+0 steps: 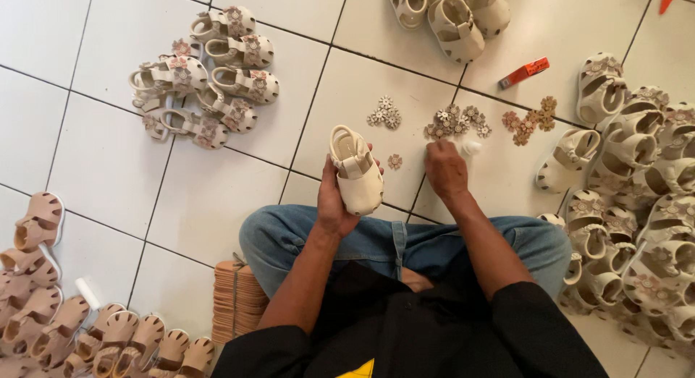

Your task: The person sits on the floor holding a child's sandal and uses a glue bottle to apply glue to the toe area, then presses a decorative flower appliqué onto the glued spot. They repeat the gluing and attaching process on additional sandals, turning the shoes to reach different spots.

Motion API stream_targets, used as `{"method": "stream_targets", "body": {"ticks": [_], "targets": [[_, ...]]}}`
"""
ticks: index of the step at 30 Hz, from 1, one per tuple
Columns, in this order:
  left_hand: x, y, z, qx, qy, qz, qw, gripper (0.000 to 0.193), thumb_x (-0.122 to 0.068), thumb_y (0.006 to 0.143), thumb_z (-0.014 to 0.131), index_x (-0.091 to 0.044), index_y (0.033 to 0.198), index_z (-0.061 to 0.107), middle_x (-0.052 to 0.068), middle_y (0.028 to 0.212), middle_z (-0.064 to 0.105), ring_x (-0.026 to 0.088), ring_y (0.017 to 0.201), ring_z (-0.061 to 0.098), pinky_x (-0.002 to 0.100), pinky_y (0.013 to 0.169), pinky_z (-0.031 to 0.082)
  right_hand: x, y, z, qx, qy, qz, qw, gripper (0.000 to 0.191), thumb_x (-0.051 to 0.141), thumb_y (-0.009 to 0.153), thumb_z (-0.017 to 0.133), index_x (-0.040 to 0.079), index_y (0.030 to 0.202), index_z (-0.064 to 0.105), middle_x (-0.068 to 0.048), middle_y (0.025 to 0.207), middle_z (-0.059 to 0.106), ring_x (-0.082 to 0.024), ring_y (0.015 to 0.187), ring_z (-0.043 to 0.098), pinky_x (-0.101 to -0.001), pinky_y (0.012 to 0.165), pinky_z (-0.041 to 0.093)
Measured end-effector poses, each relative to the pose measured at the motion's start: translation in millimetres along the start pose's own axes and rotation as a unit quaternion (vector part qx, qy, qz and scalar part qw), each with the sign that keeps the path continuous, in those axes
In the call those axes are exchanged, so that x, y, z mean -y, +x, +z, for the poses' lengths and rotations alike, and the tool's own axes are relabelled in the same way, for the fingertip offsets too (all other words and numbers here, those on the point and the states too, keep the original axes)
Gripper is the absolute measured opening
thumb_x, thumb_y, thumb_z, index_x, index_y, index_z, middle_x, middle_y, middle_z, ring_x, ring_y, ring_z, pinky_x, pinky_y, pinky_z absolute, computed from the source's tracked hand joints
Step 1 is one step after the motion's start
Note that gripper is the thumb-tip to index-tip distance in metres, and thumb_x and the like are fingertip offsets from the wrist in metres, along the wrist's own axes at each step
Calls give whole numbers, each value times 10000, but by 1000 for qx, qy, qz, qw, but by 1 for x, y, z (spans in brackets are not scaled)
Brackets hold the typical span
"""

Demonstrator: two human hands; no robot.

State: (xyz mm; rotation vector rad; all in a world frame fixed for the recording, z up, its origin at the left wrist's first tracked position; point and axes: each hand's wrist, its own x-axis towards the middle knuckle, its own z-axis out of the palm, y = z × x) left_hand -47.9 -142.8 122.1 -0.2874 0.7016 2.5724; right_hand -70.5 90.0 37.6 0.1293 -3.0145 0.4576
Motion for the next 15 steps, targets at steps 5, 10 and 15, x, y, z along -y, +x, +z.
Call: {"method": "stream_targets", "body": {"ticks": [5, 10, 15], "targets": [[4, -9, 2, -13, -1, -5, 1000, 677, -540, 1123, 278, -6, 1461, 522, 135, 1148, 685, 250, 1068, 679, 389, 891, 597, -7, -16, -11, 13, 562, 274, 780, 189, 130, 1015, 639, 7, 1149, 690, -134, 993, 723, -232, 852, 723, -369, 778, 613], [13, -18, 3, 1, -4, -10, 1000, 682, -548, 1121, 278, -9, 1462, 520, 134, 1145, 686, 248, 1061, 679, 390, 881, 598, 0, -55, -51, 29, 792, 317, 520, 279, 191, 1033, 600, -23, 1199, 667, -158, 994, 736, -227, 851, 751, -365, 796, 632], [26, -32, 6, 44, -13, -21, 999, 700, -576, 1125, 269, -24, 1470, 526, 150, 1164, 691, 245, 1031, 678, 379, 867, 594, 18, -85, -94, 41, 760, 238, 603, 284, 31, 972, 661, -50, 1244, 648, -150, 1051, 737, -211, 919, 749, -353, 849, 646]]}}
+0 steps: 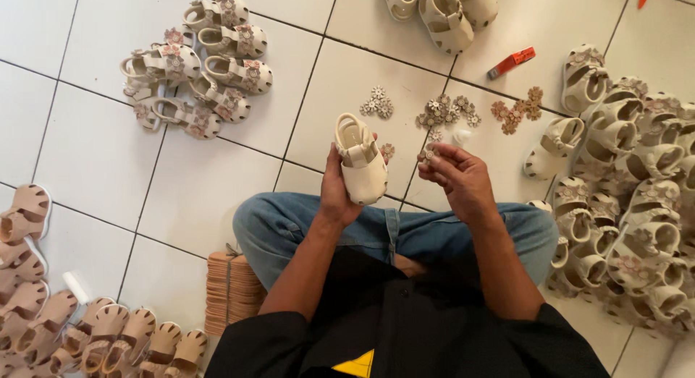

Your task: The person sits on the floor holding a child's sandal and uses a glue bottle to apply glue to the toe area, then presses a decorative flower appliqué onto the glued spot. They repeat the gluing and attaching process on additional sandals, turning the shoes to reach different spots.

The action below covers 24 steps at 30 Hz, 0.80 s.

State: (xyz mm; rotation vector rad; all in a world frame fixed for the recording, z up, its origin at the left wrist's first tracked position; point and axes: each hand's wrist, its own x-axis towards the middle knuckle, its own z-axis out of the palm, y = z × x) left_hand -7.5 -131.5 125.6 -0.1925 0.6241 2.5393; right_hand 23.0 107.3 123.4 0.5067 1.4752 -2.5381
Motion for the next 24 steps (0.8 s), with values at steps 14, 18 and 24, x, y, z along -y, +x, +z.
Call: {"method": "stream_targets", "body": {"ticks": [14, 18, 24], "targets": [[23, -24, 3, -17, -14, -2, 1000, 684, -571, 1135, 265, -26, 1439, 545, 141, 1181, 704, 245, 1079, 694, 402, 939, 586, 14, -94, 47, -4, -159, -24, 987, 163, 74, 958, 700, -40, 1074, 692, -106, 890, 740, -172, 736, 731, -308, 687, 635], [22, -25, 2, -1, -16, 16, 1000, 657, -555, 1152, 264, -22, 1385, 570, 142, 1161, 707, 249, 1066, 695, 403, 934, 593, 14, -104, 66, 11, -219, -33, 975, 144, 79, 980, 714, -40, 1061, 702, -80, 862, 722, -123, 729, 693, -260, 686, 606], [23, -24, 1, -17, 3, 29, 999, 629, -536, 1164, 247, -38, 1354, 582, 139, 1145, 706, 227, 1018, 697, 389, 883, 602, 9, -104, 90, 12, -308, -53, 950, 133, 97, 957, 750, -9, 1032, 728, -32, 796, 701, -68, 700, 641, -216, 637, 548]]}}
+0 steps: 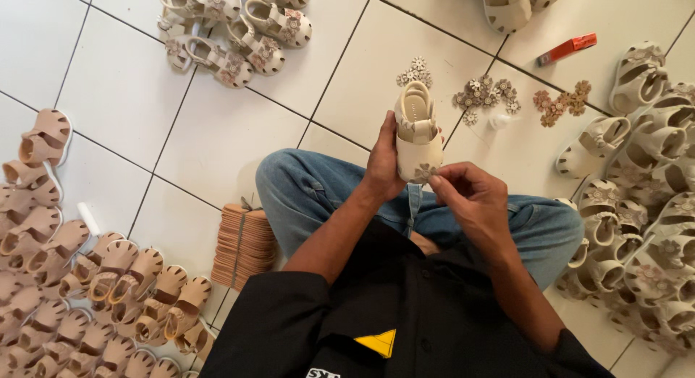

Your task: The person sits on the floor holding a child's sandal and uses a glue bottle to apply glue to the toe area, then presses a decorative flower appliqué onto the glued spot. They repeat the gluing and attaching process on additional sandals, turning the shoes to reach different spots.

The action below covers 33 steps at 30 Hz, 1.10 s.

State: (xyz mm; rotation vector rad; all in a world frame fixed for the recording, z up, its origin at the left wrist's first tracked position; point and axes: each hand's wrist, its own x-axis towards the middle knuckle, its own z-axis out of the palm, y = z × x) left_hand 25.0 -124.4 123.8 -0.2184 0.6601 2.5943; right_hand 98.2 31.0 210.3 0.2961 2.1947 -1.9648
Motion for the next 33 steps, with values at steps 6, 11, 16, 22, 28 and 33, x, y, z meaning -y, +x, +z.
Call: {"method": "stream_targets", "body": {"ticks": [6, 11, 16, 22, 28, 33], "targets": [[-3, -2, -1, -12, 26, 8, 1000, 630, -521, 1155, 233, -28, 1334, 583, 143, 1136, 711, 228, 1005, 697, 381, 878, 597, 6, 7, 13, -53, -19, -2, 998, 148, 122, 945, 791, -1, 947, 708, -15, 765, 683, -48, 646, 596, -191, 562, 491], [-3, -3, -2, -23, 25, 22, 999, 585, -490, 1178, 254, -22, 1364, 552, 137, 1161, 695, 217, 1026, 681, 366, 904, 584, 6, 9, 17, -51, 16, -11, 999, 150, 135, 947, 786, 9, 942, 704, -2, 763, 679, -36, 639, 600, -178, 554, 501], [0, -5, -3, -23, 44, 28, 998, 599, -511, 1164, 253, -26, 1383, 530, 135, 1174, 686, 205, 1032, 677, 359, 894, 585, 4, 9, 19, -58, 12, -2, 998, 141, 130, 946, 782, 8, 938, 711, -9, 753, 685, -38, 627, 601, -176, 550, 503], [4, -7, -8, -25, 48, 38, 998, 573, -502, 1164, 266, -45, 1388, 531, 119, 1173, 684, 191, 1031, 675, 356, 895, 584, 2, 5, 19, -56, 18, -1, 998, 129, 122, 955, 772, 8, 941, 713, -7, 773, 693, -34, 651, 612, -175, 565, 514], [9, -4, -11, -43, 39, 35, 998, 578, -510, 1155, 269, -49, 1381, 535, 111, 1154, 692, 194, 1017, 680, 360, 887, 582, -3, 6, 19, -61, 44, -6, 997, 118, 104, 958, 773, 9, 934, 708, 11, 783, 681, -23, 669, 592, -167, 590, 482], [13, -4, -16, -52, 45, 42, 997, 561, -505, 1171, 289, -59, 1413, 526, 88, 1181, 676, 171, 1059, 663, 349, 927, 565, -16, 6, 17, -63, 43, -12, 997, 122, 102, 956, 761, 12, 909, 695, 26, 775, 677, -13, 669, 580, -163, 584, 465]]}}
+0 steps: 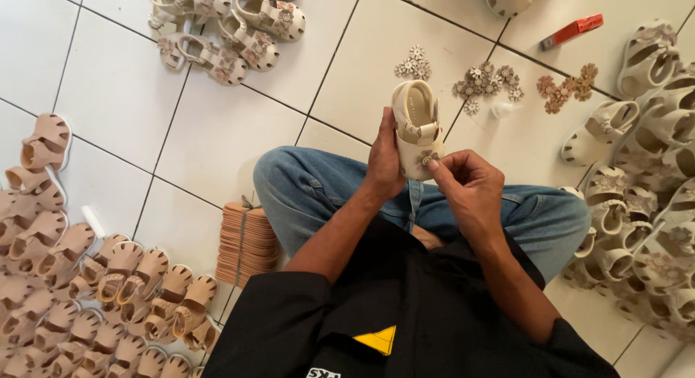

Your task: The person sits on the floor holding a child's sandal and uses a glue bottle to apply glue to the toe area, then presses a decorative flower appliqué onto the glued spot. They repeat the gluing and attaching process on additional sandals, turning the shoes to reach different spots.

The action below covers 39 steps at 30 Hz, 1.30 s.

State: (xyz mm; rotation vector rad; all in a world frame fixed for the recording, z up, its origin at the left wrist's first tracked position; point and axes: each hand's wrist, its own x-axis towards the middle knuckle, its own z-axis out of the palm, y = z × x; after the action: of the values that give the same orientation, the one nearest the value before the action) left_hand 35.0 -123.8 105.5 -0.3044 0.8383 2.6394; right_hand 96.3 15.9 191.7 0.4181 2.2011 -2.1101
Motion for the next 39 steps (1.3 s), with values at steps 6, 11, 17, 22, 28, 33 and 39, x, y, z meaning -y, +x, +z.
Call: {"method": "stream_targets", "body": {"ticks": [6, 11, 17, 22, 28, 33, 39], "targets": [[-3, -2, 4, 28, -9, -33, 999, 590, -518, 1182, 269, -41, 1386, 550, 120, 1180, 683, 202, 1031, 684, 374, 905, 581, -9, 2, -4, 4, -70, 32, 997, 266, 125, 1003, 780, -15, 819, 649, 29, 691, 555, -38, 617, 431, -201, 539, 332], [-12, -3, 12, 47, -1, -123, 991, 642, -539, 1118, 234, -39, 1361, 556, 151, 1153, 698, 250, 1044, 723, 405, 897, 616, 9, 3, -26, 25, -33, -111, 993, 176, 100, 1026, 689, -28, 1146, 678, -6, 1081, 633, -19, 784, 574, -177, 667, 489], [-10, -5, 24, 81, 53, -148, 984, 636, -538, 1148, 272, -27, 1432, 521, 145, 1209, 670, 227, 1062, 689, 387, 890, 615, 33, 20, -47, 199, -8, -52, 979, 345, 105, 930, 750, -47, 1232, 676, -45, 1127, 617, -40, 757, 597, -194, 599, 503], [-8, -7, 30, 41, 131, -165, 977, 587, -522, 1096, 326, -74, 1435, 497, 93, 1185, 672, 168, 1010, 675, 325, 845, 598, 33, 32, -53, 260, -128, 127, 949, 334, 125, 825, 791, 12, 1131, 719, -23, 696, 727, -78, 485, 594, -241, 391, 443], [-5, -8, 20, 67, 126, -210, 967, 618, -520, 1143, 386, 28, 1374, 550, 113, 1092, 690, 167, 912, 686, 311, 751, 605, 6, 26, -44, 300, -42, 85, 949, 212, 164, 875, 791, -17, 979, 758, -4, 585, 640, -61, 434, 525, -235, 370, 400], [-7, -9, 16, 77, 117, -242, 960, 603, -510, 1116, 388, 15, 1355, 564, 110, 1077, 709, 160, 895, 705, 309, 737, 614, -1, 18, -43, 279, -23, 93, 956, 194, 157, 873, 791, -7, 972, 761, -18, 557, 621, -76, 425, 533, -242, 372, 404], [-10, -7, 18, 110, 78, -239, 962, 574, -487, 1138, 370, 3, 1364, 566, 115, 1111, 709, 177, 929, 715, 321, 775, 624, 8, 20, -53, 323, -62, 46, 943, 200, 114, 890, 741, -51, 1000, 714, -26, 661, 725, -74, 549, 683, -226, 485, 549]]}}
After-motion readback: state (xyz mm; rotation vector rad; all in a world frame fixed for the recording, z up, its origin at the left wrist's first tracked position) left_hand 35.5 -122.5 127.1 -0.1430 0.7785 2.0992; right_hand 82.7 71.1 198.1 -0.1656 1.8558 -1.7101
